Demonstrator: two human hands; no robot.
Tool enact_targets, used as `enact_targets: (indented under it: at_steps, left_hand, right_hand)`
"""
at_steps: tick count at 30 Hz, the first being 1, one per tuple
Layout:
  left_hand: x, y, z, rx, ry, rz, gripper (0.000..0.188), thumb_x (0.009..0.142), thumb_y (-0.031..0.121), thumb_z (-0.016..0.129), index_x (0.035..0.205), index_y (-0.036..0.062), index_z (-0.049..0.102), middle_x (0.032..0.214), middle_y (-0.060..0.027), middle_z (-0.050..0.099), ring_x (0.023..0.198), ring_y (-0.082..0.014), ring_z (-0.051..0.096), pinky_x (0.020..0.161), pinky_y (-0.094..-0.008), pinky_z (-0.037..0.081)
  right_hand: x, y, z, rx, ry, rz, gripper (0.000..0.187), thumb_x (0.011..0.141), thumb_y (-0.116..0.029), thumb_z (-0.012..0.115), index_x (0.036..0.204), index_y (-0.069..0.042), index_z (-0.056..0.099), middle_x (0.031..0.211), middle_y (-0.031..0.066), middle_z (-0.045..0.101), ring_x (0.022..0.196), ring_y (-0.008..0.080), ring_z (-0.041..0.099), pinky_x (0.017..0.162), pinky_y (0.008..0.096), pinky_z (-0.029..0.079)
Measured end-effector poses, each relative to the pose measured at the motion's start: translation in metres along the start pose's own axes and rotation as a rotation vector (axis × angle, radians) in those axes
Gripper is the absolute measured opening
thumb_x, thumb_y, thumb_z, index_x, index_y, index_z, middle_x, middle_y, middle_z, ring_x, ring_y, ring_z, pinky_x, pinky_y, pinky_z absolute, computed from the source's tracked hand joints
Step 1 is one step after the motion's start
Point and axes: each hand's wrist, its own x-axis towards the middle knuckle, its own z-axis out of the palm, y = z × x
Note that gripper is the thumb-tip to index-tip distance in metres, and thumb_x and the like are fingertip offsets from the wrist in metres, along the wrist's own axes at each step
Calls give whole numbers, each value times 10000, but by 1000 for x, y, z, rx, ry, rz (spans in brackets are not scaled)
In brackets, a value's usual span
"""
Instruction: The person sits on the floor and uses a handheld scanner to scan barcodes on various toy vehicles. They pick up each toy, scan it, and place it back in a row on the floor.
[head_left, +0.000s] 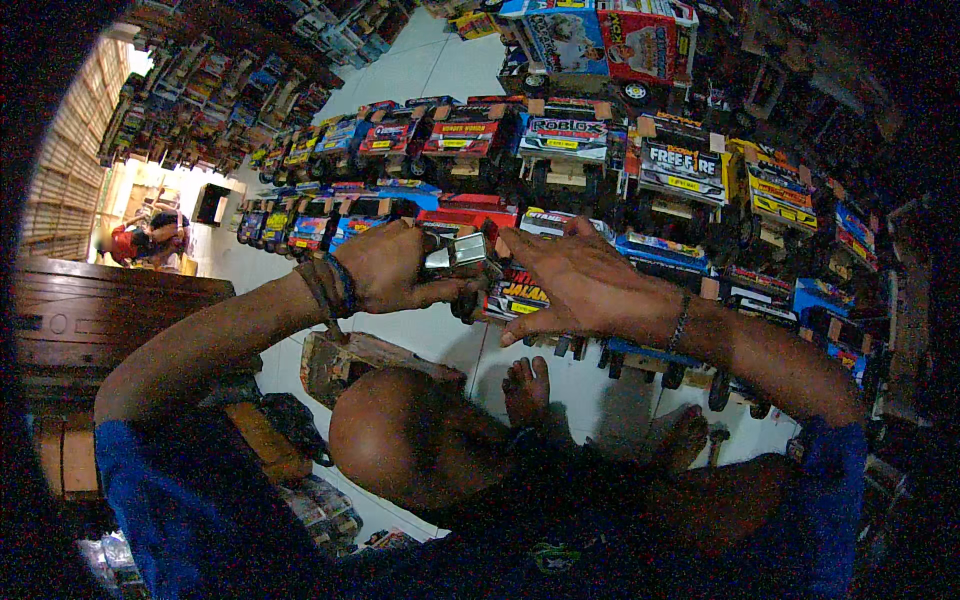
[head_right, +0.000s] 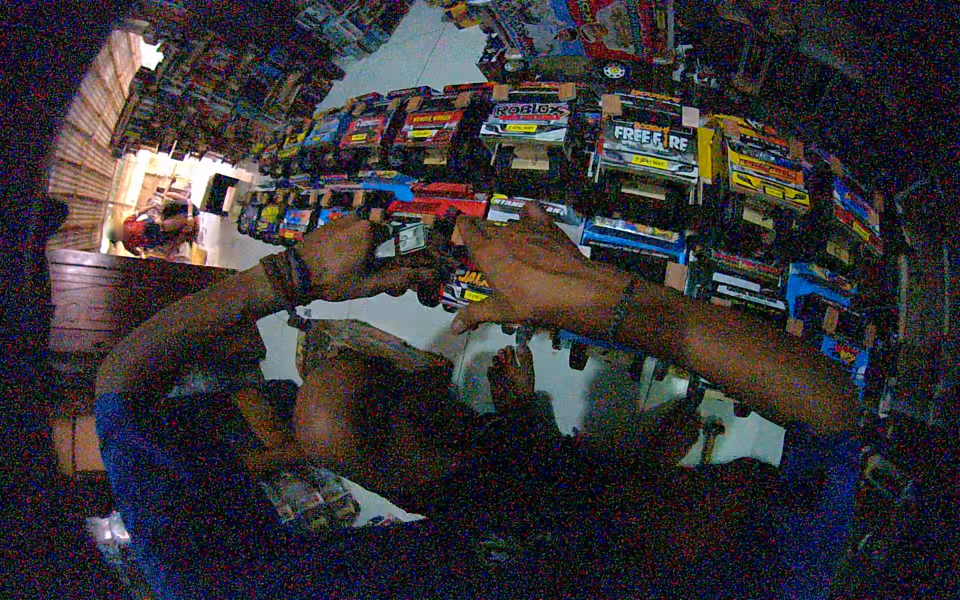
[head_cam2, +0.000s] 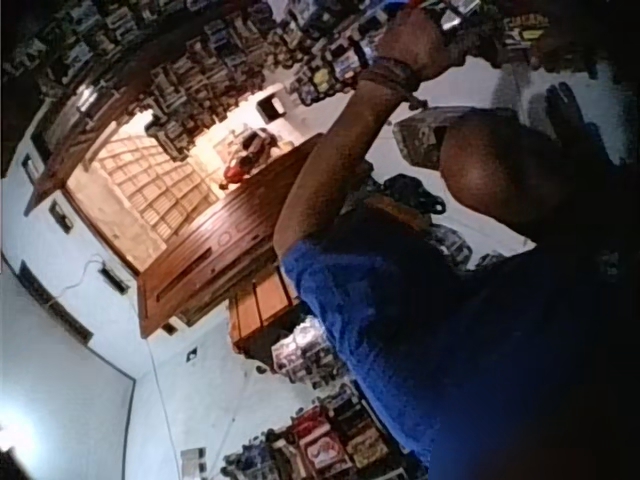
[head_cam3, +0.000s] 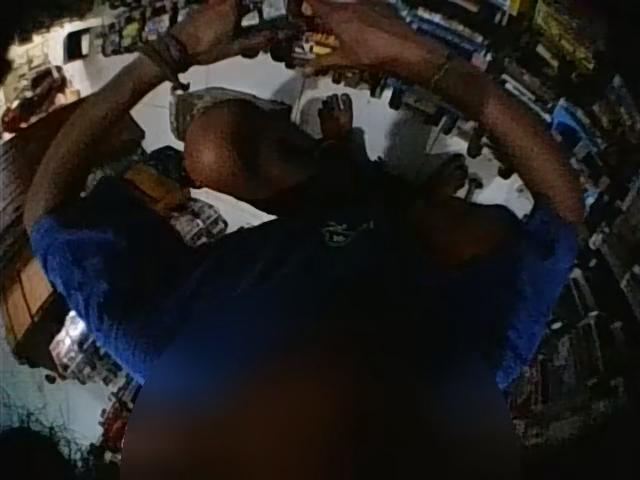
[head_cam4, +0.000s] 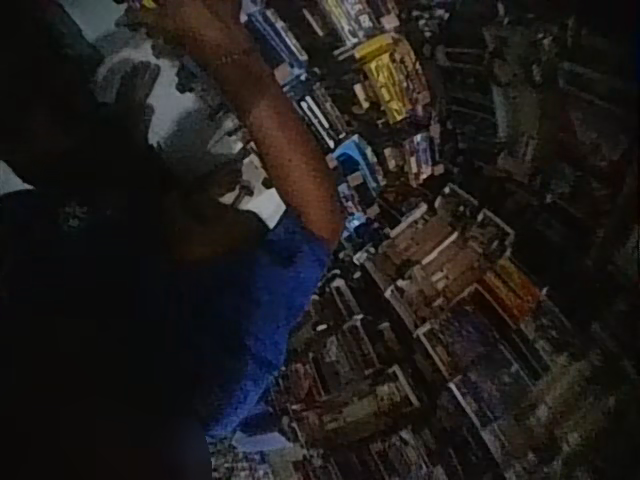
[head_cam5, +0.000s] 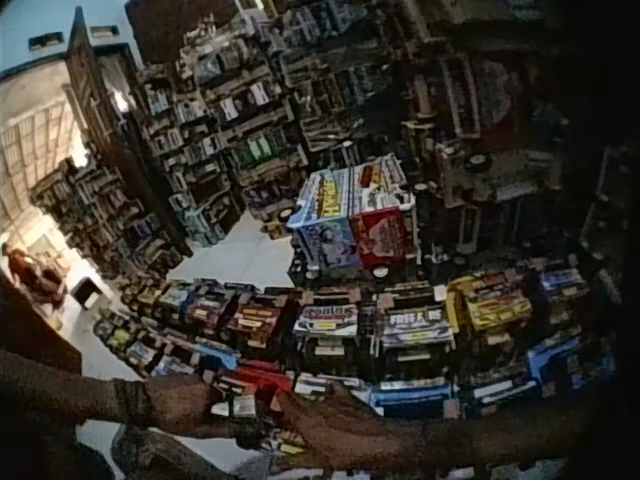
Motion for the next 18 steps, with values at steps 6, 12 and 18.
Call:
enact_targets:
  at_steps: [6,12,18]
  left_hand:
    - [5,-21,16,-98,-59,-39,647,878,661,652,1071,47,726,718,-181,708,718,-376,721,720,-486,586]
    - [5,-19,16,-45,-24,-26,657,859,676,658,967,32,734,759,-237,703,724,-416,700,732,-512,583]
    - [-25,-43,-19,-61,23,68,524,905,548,677,945,29,743,808,-224,706,778,-413,694,792,-522,559]
  right_hand:
    - [0,-5,-5,-17,-17,5,975,768,-679,754,1395,-12,420,1351,206,585,1228,383,579,1012,551,343]
    - [0,-11,-10,-178,-50,-1,1131,805,-687,712,1564,20,262,1440,237,539,1202,370,576,999,518,351]
    - [3,-5,-50,-238,63,-35,1043,776,-621,775,1528,-19,373,1360,251,596,1167,357,621,1012,501,393]
